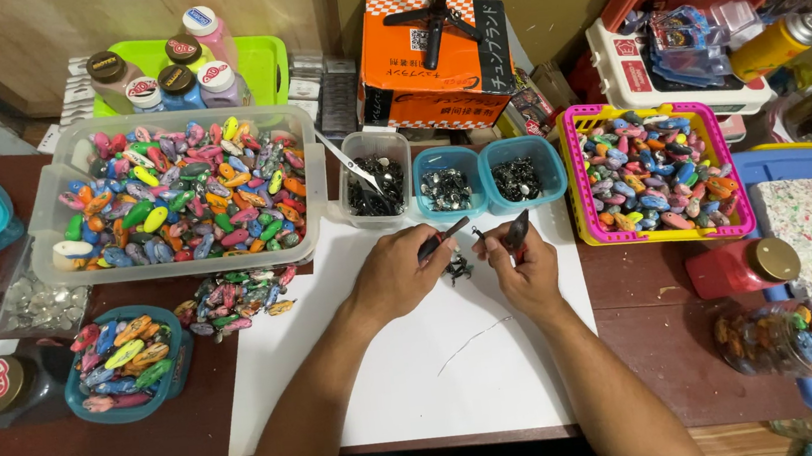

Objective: The person is assembling colorful fishing lures by using pliers to attach metal components and hooks to lure bodies.

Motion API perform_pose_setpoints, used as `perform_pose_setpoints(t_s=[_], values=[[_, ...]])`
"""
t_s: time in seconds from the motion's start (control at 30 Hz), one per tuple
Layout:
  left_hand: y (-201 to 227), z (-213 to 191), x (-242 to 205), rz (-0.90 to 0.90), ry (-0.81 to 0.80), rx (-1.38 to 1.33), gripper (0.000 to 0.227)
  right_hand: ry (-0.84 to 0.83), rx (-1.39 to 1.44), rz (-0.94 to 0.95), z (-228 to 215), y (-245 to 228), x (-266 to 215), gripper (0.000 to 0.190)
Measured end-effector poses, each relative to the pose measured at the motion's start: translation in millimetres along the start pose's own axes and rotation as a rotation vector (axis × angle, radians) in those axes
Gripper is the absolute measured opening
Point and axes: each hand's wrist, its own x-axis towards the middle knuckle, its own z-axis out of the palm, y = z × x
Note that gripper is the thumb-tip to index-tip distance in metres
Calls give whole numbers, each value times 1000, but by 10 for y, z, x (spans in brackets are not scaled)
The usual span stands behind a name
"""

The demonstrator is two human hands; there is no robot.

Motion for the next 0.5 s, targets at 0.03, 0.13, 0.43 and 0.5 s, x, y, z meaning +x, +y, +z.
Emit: perform_pose_setpoints(t_s=[0.03,0.13,0.43,0.5], values=[[-4,2,0,-1,0,0,35,-1,0,0,-4,-2,2,4],[-14,1,-2,17,5,1,35,0,5,-8,-10,-2,0,4],[-4,-15,-10,20,0,2,35,9,6,-24,18,17,-45,3],[-11,-15,-20,80,43,-9,33,33,26,-32,22,48,-72,4]])
